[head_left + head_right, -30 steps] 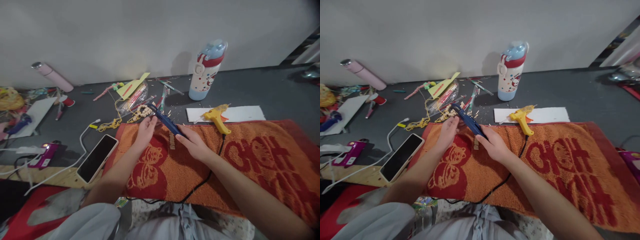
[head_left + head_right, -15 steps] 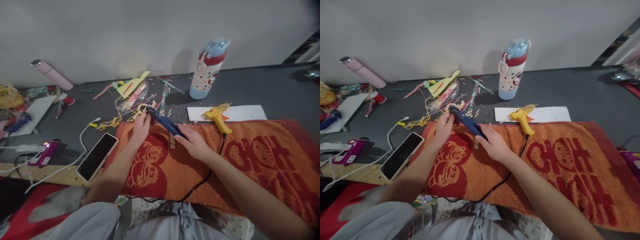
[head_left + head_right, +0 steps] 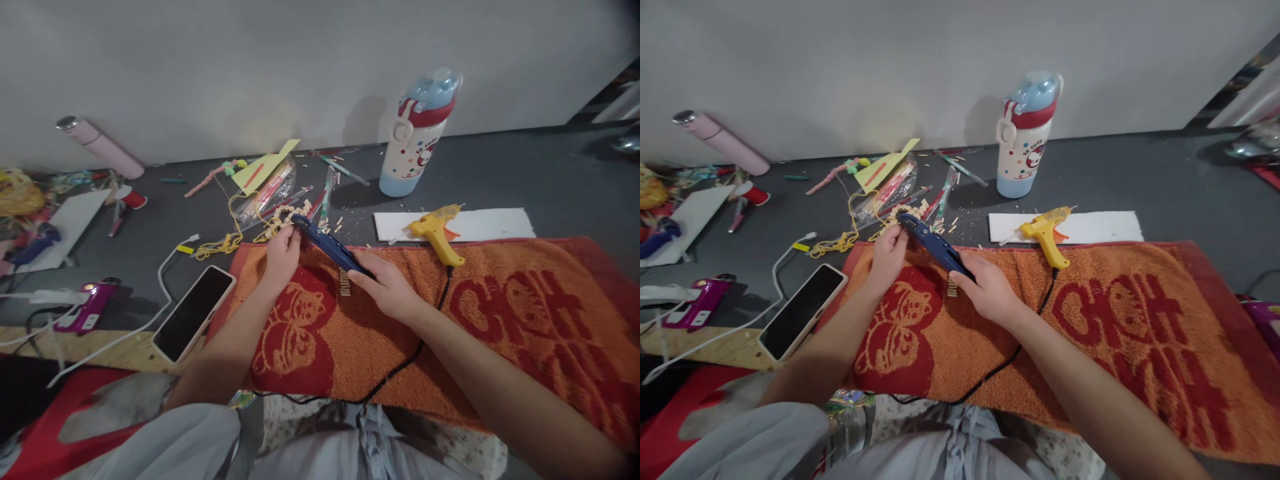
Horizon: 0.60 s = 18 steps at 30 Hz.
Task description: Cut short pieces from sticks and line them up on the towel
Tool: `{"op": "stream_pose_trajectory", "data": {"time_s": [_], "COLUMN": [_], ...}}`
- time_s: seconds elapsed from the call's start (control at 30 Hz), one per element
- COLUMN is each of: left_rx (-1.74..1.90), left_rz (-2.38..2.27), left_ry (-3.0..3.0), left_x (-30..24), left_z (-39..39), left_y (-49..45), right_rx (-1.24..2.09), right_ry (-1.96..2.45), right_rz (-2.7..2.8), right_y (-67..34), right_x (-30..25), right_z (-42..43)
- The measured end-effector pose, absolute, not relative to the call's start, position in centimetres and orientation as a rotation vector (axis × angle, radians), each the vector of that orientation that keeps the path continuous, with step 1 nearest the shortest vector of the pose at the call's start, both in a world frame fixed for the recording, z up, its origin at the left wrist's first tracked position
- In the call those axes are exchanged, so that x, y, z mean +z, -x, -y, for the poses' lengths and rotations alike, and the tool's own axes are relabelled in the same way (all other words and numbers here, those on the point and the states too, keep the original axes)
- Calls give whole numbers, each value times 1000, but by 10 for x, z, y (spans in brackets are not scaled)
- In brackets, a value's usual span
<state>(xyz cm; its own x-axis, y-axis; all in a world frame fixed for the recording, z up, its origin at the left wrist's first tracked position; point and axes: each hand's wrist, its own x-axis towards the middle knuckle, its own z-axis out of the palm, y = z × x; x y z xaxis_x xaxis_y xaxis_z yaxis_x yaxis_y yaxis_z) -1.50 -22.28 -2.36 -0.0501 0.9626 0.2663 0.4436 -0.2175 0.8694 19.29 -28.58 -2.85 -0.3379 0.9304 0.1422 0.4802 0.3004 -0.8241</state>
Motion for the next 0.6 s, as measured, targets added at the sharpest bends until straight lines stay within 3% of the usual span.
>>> {"op": "stream_pose_trajectory", "data": {"time_s": [0.6], "left_rx": [1276], "left_rz": [-1282], "left_ry": [-1505], "left_x": [-15], "left_z": [227], "left_y": [10], "right_rx": [720], "right_ry": [1241], "right_rz": [2153], "right_y": [-196], "right_x": [-20], "right_z": [293]}}
